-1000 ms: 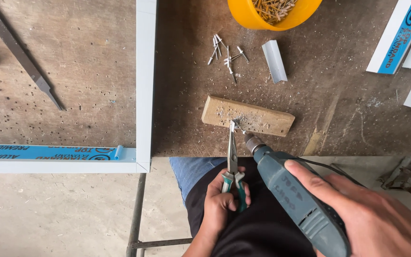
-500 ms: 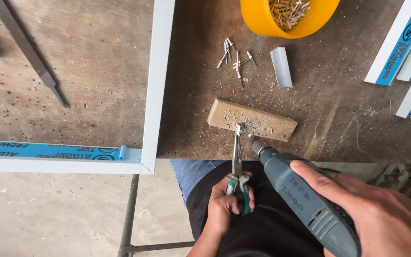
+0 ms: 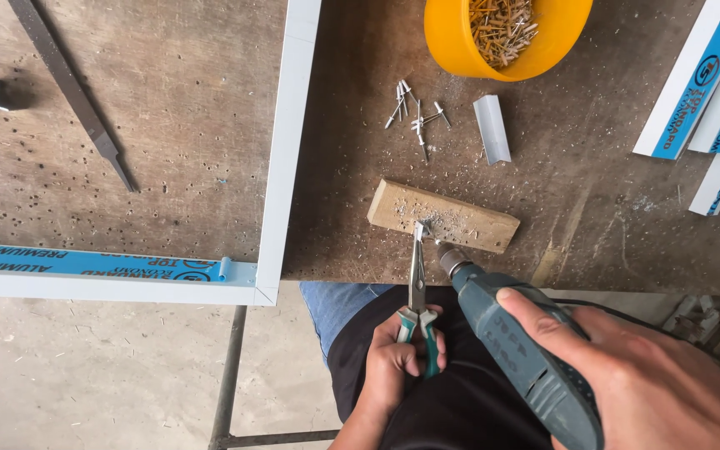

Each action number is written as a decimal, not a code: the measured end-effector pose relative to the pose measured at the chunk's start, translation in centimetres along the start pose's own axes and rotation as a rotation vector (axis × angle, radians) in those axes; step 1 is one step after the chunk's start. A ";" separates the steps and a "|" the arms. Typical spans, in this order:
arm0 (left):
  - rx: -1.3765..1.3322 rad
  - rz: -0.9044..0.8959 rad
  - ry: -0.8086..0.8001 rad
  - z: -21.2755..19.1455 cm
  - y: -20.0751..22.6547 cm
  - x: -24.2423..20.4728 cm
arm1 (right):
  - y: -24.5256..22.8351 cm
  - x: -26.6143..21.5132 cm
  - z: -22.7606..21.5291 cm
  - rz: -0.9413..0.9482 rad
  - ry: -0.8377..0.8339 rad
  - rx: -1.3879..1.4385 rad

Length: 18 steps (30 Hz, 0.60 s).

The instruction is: The person uses a power drill and pliers to drill holes into small metal pieces held on a wooden block. They then use a metal file to smooth the edges of the drilled pieces and place them on a nearby frame.

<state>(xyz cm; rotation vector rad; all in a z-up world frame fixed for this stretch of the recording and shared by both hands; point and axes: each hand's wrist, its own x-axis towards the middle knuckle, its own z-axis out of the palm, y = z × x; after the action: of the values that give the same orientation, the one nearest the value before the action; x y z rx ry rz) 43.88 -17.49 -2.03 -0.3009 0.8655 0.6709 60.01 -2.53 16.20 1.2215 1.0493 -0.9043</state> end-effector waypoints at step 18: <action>-0.039 0.054 0.037 0.4 -1.4 0.4 | -0.3 -1.6 -3.3 -0.028 0.043 0.077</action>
<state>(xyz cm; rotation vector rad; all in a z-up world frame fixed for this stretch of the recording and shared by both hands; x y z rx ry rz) 45.22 -18.16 -2.09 -0.3269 0.8994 0.7347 58.85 0.73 17.51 1.2975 1.0762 -0.9514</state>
